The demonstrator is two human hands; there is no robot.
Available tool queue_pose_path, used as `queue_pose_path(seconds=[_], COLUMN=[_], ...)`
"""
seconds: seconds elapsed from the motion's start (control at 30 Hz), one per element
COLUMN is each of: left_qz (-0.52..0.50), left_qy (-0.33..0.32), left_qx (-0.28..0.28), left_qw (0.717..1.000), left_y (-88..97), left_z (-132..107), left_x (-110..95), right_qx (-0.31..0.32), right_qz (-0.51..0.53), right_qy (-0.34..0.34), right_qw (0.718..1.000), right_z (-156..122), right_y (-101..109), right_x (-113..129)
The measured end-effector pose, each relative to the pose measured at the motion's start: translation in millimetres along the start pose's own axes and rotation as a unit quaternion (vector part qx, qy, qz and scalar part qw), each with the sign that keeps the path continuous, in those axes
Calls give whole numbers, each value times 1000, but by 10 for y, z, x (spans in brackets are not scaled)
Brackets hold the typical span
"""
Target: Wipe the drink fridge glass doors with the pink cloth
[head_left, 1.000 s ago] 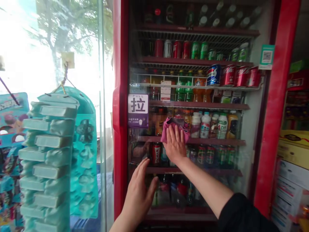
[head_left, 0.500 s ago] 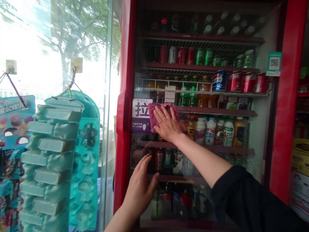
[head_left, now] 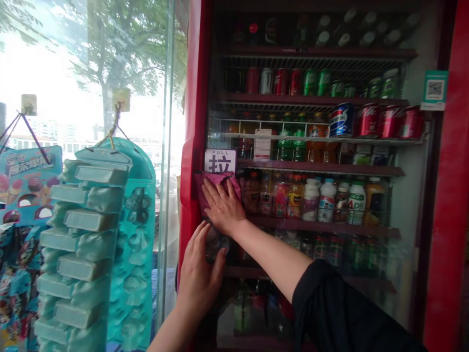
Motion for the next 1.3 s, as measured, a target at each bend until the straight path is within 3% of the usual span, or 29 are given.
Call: queue_pose_path(seconds=[0.17,0.4,0.57,0.77,0.9,1.1,1.3], left_qz=[36,53,58,68,73,73,57], left_qy=[-14,-31,-52,-77,-114,-163,-191], left_qx=[0,-10,-10,7,17,27,44], left_qw=[999,998,997,995,991,984,979], left_y=[75,70,-27,-205,-392,-786,-1201], left_z=[-46,122,252,353,479,606,560], left_x=[117,44,-65,-123,-267,-594,-863], right_qx=[21,-26,-31,-31,-44,-43,-50], right_qz=[-7,-8,-43,-58,-53,-62,-92], right_qy=[41,-5,9,0,-21,-50,-70], right_qw=[999,1000,999,998,997,996,992], right_z=[-219,303,335,45,-231,-720,-1181], right_y=[-104,257,389,564,714,945,1156], right_x=[114,-261,-444,-827,-1185,-1715,-2242])
Point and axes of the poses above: each hand's wrist, its own z-axis towards the middle knuckle, its own y-axis out of the back of the hand, x = y × z, the point moved 4 cm from there along z, towards the middle knuckle, and after that the axes turned 3 degrees about -z, right-handed, at the moved point
